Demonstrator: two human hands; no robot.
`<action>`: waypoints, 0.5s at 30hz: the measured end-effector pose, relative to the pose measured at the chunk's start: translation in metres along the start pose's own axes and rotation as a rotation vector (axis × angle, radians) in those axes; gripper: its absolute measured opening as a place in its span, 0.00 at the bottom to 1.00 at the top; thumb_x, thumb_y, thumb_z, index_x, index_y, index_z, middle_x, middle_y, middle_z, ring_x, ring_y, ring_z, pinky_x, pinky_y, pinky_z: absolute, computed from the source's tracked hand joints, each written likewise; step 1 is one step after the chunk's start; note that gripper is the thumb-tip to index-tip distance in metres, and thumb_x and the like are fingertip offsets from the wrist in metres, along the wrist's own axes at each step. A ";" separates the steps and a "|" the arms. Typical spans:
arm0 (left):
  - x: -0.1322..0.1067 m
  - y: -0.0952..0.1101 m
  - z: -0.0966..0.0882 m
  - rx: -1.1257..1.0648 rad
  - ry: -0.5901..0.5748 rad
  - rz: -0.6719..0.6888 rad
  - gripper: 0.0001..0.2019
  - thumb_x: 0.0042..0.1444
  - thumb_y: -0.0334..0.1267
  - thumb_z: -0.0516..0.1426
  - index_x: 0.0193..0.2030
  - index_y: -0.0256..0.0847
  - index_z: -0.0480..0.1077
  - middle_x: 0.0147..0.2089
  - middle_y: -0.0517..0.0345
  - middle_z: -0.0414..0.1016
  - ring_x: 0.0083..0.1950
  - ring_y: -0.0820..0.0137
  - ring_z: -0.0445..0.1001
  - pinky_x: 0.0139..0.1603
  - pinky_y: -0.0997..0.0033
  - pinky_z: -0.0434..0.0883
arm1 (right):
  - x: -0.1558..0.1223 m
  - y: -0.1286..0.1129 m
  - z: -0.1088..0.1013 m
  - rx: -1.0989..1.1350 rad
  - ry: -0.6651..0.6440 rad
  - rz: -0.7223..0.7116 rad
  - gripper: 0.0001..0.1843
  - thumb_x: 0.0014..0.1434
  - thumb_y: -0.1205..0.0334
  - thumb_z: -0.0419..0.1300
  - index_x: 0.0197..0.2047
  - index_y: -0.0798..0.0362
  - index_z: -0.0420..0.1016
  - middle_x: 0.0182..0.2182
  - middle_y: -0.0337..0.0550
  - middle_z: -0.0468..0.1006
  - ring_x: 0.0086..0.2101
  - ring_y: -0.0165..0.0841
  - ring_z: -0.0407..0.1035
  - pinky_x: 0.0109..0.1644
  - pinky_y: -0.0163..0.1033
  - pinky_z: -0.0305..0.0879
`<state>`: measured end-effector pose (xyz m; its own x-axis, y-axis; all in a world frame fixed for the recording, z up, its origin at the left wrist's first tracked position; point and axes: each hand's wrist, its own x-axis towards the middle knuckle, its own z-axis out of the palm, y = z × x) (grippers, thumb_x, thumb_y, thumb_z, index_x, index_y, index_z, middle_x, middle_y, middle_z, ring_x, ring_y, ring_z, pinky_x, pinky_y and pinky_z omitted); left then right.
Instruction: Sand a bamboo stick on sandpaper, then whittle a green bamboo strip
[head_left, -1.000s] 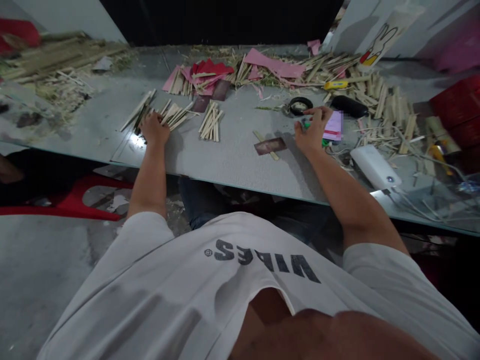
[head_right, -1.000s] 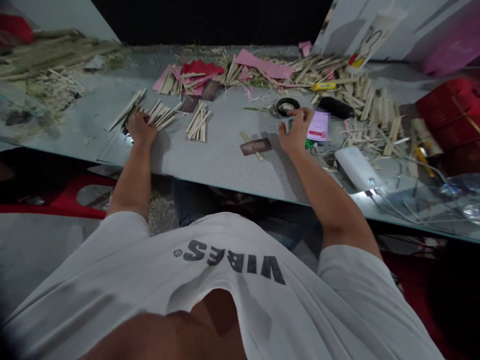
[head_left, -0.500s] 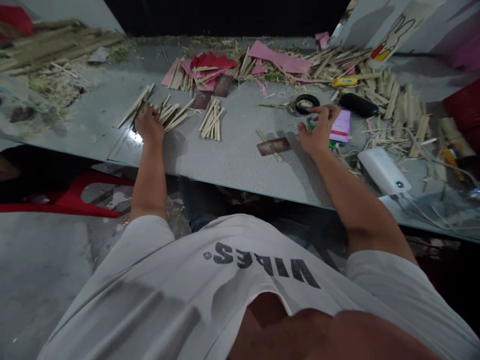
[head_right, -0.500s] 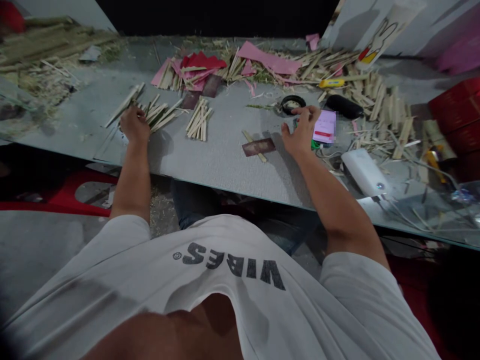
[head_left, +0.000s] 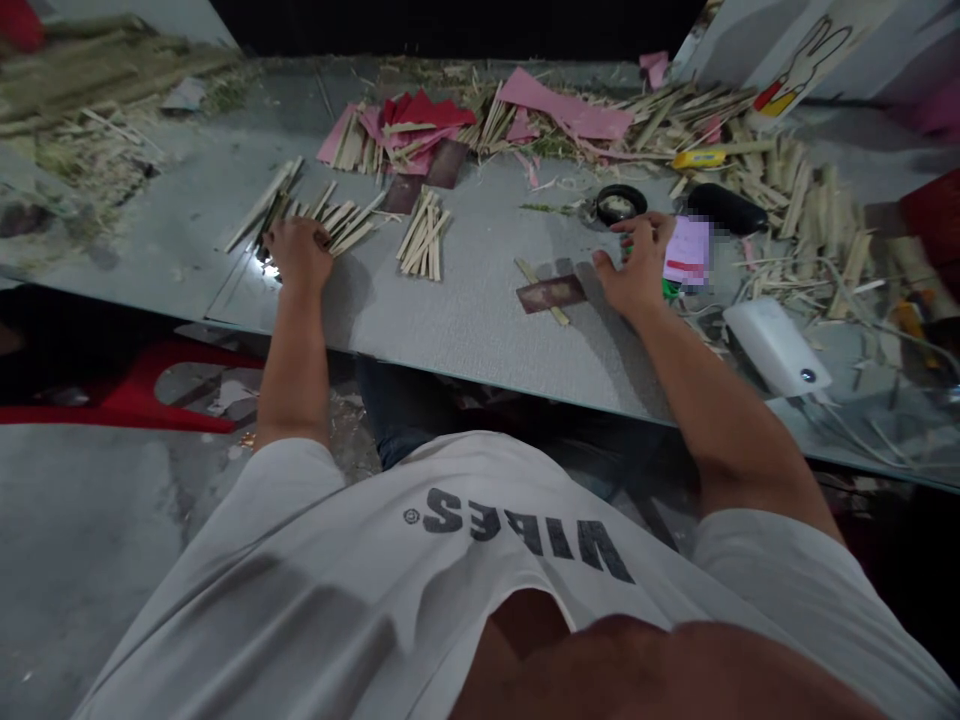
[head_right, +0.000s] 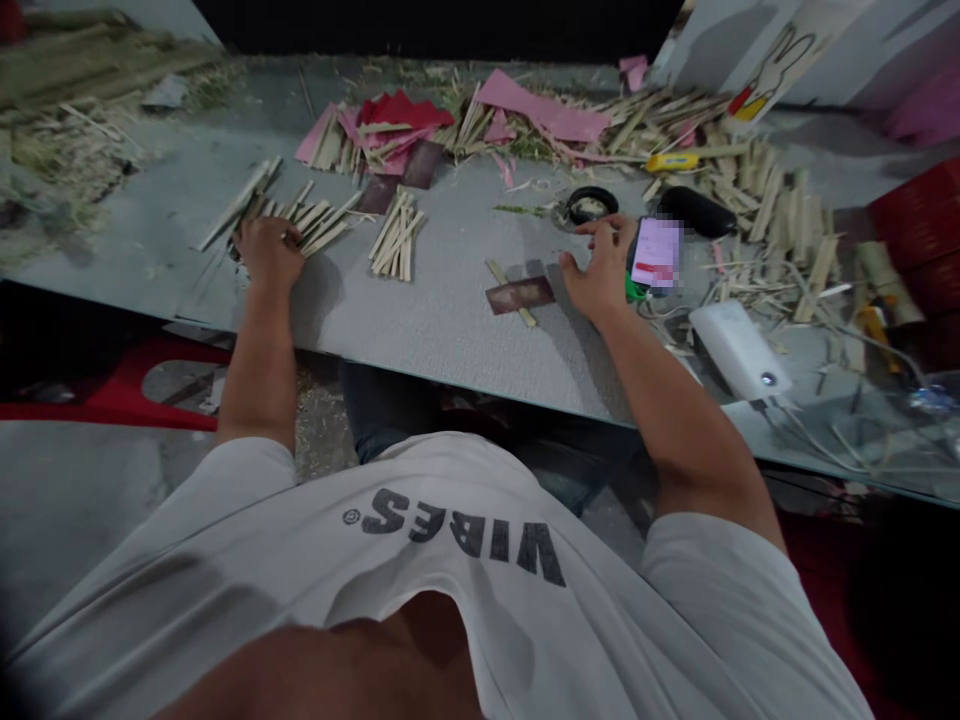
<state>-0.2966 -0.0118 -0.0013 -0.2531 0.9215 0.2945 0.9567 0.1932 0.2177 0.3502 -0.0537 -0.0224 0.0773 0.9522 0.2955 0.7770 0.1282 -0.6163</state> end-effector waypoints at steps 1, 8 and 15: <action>-0.001 0.003 -0.002 -0.012 -0.023 -0.011 0.15 0.80 0.31 0.64 0.63 0.42 0.93 0.74 0.52 0.89 0.78 0.53 0.74 0.90 0.34 0.64 | 0.000 0.001 0.000 0.010 -0.012 -0.006 0.30 0.83 0.46 0.74 0.82 0.38 0.78 0.87 0.61 0.63 0.74 0.68 0.74 0.78 0.85 0.80; -0.008 0.010 -0.007 -0.065 -0.023 -0.026 0.17 0.76 0.34 0.71 0.68 0.43 0.94 0.83 0.57 0.85 0.85 0.50 0.70 0.93 0.27 0.59 | -0.002 -0.003 -0.004 0.002 -0.040 0.037 0.29 0.85 0.48 0.73 0.82 0.36 0.77 0.89 0.58 0.60 0.75 0.66 0.74 0.81 0.87 0.77; -0.007 0.010 -0.006 -0.106 -0.053 -0.017 0.14 0.77 0.42 0.78 0.65 0.43 0.95 0.86 0.50 0.82 0.91 0.45 0.63 0.94 0.26 0.55 | 0.001 0.009 0.003 0.020 -0.025 0.038 0.28 0.81 0.64 0.77 0.77 0.40 0.77 0.91 0.60 0.60 0.73 0.58 0.76 0.81 0.77 0.80</action>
<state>-0.2860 -0.0185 0.0043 -0.2583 0.9355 0.2410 0.9310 0.1745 0.3205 0.3552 -0.0507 -0.0294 0.0908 0.9630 0.2536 0.7610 0.0972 -0.6414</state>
